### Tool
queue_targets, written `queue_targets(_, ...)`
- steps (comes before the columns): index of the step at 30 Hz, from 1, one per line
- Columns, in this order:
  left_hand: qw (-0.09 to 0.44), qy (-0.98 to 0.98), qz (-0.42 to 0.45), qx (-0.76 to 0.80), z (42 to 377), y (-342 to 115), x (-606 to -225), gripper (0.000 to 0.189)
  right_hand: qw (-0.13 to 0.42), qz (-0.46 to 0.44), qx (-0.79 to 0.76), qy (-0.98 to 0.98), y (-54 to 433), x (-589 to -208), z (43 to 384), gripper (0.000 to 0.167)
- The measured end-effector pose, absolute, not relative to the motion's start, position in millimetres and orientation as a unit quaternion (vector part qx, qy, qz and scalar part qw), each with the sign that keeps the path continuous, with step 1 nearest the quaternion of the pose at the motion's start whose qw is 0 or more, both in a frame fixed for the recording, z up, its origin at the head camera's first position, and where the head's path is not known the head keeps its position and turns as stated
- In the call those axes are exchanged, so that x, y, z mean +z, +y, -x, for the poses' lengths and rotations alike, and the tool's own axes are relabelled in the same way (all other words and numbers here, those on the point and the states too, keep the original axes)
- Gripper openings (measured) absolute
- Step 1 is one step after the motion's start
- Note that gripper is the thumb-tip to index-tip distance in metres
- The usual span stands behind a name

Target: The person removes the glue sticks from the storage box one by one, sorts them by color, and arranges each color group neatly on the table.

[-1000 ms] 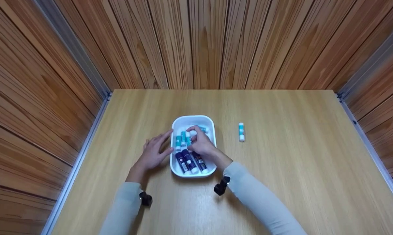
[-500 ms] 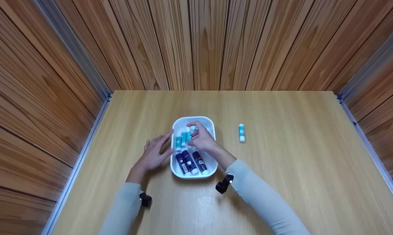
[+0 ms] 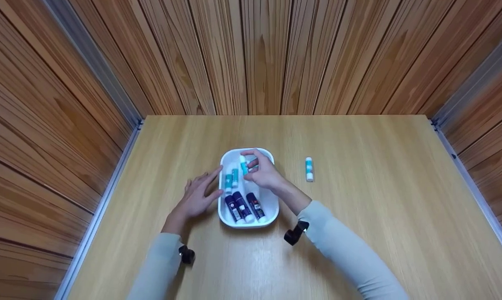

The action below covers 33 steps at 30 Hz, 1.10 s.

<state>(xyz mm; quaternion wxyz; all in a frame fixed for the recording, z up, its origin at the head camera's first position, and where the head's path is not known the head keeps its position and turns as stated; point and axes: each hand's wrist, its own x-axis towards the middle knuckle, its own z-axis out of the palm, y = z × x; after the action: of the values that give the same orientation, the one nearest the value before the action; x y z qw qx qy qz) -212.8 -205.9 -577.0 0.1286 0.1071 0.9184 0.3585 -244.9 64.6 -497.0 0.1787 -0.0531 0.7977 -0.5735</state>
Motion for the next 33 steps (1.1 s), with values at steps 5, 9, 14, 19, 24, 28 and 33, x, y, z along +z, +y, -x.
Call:
queue_targets(5, 0.129, 0.917, -0.108, 0.362, 212, -206, -578, 0.076, 0.174, 0.049, -0.577, 0.796, 75, -491, 247, 0.068)
queue_targets(9, 0.126, 0.918, -0.11, 0.361, 212, -205, -578, 0.076, 0.169, 0.052, -0.577, 0.797, 87, -485, 250, 0.069)
queue_targets(14, 0.127, 0.919, -0.111, 0.356, 213, -205, -576, 0.077, 0.164, 0.048, -0.59, 0.789, 103, -478, 255, 0.07)
queue_targets(19, 0.131, 0.919, -0.112, 0.355, 213, -205, -575, 0.077, 0.156, 0.042, -0.582, 0.797, 121, -475, 259, 0.07)
queue_targets(24, 0.125, 0.919, -0.111, 0.357, 213, -205, -576, 0.077, 0.144, 0.044, -0.573, 0.806, 138, -477, 260, 0.07)
queue_targets(28, 0.123, 0.918, -0.108, 0.36, 212, -204, -577, 0.077, 0.14, 0.036, -0.573, 0.807, 152, -480, 262, 0.07)
queue_targets(33, 0.122, 0.92, -0.106, 0.358, 212, -204, -577, 0.076, 0.137, 0.022, -0.563, 0.815, 169, -484, 261, 0.071)
